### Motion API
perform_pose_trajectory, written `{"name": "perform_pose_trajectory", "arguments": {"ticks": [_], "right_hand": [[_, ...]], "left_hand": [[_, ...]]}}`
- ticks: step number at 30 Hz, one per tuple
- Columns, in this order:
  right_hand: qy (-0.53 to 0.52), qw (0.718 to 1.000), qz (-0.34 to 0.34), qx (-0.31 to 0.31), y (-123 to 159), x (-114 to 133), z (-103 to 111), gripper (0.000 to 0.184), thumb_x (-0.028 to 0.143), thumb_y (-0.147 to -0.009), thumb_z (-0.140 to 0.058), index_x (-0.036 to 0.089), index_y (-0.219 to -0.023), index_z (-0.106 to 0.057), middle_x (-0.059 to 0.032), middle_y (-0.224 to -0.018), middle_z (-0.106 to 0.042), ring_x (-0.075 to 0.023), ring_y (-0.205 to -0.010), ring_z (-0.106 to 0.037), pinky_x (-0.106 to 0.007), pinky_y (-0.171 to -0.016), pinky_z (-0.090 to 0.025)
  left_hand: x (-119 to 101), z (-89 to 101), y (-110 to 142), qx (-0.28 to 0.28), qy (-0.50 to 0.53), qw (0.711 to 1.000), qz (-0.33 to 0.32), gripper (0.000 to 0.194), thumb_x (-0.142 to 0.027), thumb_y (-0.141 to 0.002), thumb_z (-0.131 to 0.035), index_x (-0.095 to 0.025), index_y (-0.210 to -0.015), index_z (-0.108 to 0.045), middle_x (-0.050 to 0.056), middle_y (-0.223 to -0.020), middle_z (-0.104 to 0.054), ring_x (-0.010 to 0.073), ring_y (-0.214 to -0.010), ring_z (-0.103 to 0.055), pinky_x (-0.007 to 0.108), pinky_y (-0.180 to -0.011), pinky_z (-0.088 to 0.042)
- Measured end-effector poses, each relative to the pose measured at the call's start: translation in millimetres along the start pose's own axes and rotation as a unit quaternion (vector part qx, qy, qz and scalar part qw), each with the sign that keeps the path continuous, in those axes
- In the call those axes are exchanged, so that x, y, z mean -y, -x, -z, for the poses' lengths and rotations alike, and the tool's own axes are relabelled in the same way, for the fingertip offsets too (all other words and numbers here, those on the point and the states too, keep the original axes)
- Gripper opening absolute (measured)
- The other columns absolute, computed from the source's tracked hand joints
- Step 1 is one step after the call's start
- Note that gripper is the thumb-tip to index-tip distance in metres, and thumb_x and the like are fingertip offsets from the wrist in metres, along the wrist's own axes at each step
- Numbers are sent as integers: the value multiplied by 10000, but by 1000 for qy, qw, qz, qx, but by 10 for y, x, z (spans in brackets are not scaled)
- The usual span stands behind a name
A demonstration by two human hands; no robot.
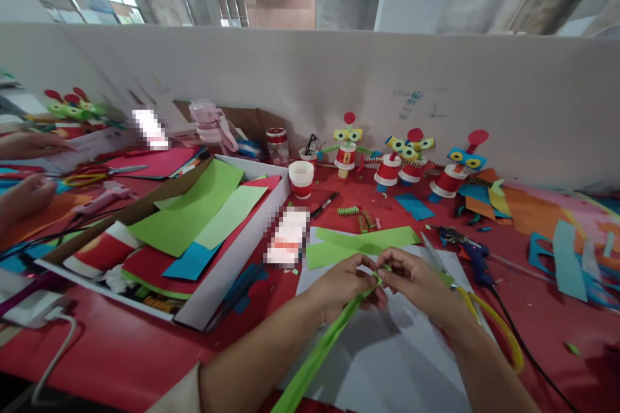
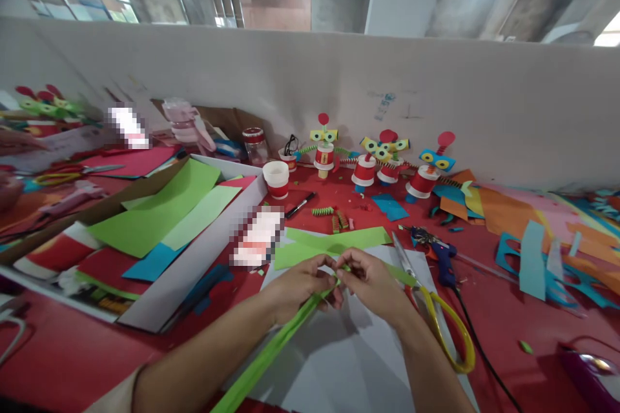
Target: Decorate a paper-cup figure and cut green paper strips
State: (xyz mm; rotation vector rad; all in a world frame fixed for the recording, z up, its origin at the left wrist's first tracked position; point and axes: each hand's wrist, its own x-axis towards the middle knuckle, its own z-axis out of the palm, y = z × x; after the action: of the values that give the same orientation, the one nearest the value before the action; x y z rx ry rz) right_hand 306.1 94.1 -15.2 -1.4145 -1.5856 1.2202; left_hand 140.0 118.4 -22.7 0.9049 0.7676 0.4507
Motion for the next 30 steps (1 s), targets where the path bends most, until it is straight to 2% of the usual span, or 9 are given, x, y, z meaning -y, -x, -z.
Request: {"name": "perform_pose_trajectory", "arguments": {"ticks": [2,4,7,10,14,18,22,25,30], "right_hand": [[51,998,17,-12,4,-8,-26,145,355,-811,-586,210,-811,-592,24,-670,-563,-146,-628,-520,-277,-584,-388],[63,997,25,-24,2,-2,-45,134,343,-808,-585,210,-795,-597,16,-677,-579,-157,-648,-538,-287,-604,-397],[1,1000,1,-7,2,38,-35,160,369,-792,-604,209,-800,-601,18,-668,-594,-162,-650,-567,-293,-622,-421],[-30,998,-45,17,20,88,16,207,396,-748,-650,194,-788,-633,18,-653,-601,-151,-620,-563,-285,-609,-421],[-21,997,-64,21,51,111,76,223,400,-721,-680,181,-761,-670,21,-638,-589,-122,-572,-505,-266,-567,-396],[-14,998,-55,36,43,92,74,209,381,-730,-681,178,-780,-685,17,-656,-602,-113,-570,-509,-261,-569,-395],[-37,997,-66,21,11,52,63,280,425,-708,-708,171,-822,-693,26,-593,-585,-111,-535,-504,-252,-524,-363],[-71,995,-67,25,-1,31,69,327,460,-697,-728,166,-834,-698,27,-572,-587,-107,-529,-497,-247,-518,-357],[-79,995,-60,27,15,71,61,312,459,-701,-733,165,-799,-693,25,-587,-597,-100,-540,-491,-248,-531,-369]], "left_hand": [[20,14,32,-18,-38,999,3,253,-332,-755,-655,-191,-855,-470,-21,-596,-614,100,-525,-552,240,-534,-341],[24,19,68,-17,-66,998,17,266,-424,-795,-606,-187,-808,-487,-24,-579,-595,90,-487,-514,244,-520,-319],[25,2,110,3,-98,995,26,356,-535,-808,-541,-182,-770,-521,-23,-557,-578,81,-443,-467,246,-502,-295],[45,-19,124,9,-106,994,21,333,-517,-803,-520,-185,-771,-531,-27,-556,-583,67,-397,-419,244,-484,-279],[96,-28,109,11,-94,995,21,280,-453,-798,-513,-176,-779,-542,-1,-625,-633,71,-415,-482,239,-478,-261],[120,-40,107,-8,-61,998,15,274,-438,-768,-555,-165,-748,-545,19,-676,-654,97,-513,-582,237,-522,-312],[94,-46,123,-2,-48,999,10,357,-518,-746,-596,-165,-773,-556,8,-659,-646,69,-439,-481,241,-484,-231],[73,-32,126,14,-20,1000,-3,481,-633,-758,-545,-156,-807,-574,17,-627,-638,61,-404,-380,255,-472,-188],[96,-6,113,23,-28,999,5,492,-644,-763,-538,-159,-832,-575,32,-634,-656,73,-396,-418,257,-456,-174]]}}
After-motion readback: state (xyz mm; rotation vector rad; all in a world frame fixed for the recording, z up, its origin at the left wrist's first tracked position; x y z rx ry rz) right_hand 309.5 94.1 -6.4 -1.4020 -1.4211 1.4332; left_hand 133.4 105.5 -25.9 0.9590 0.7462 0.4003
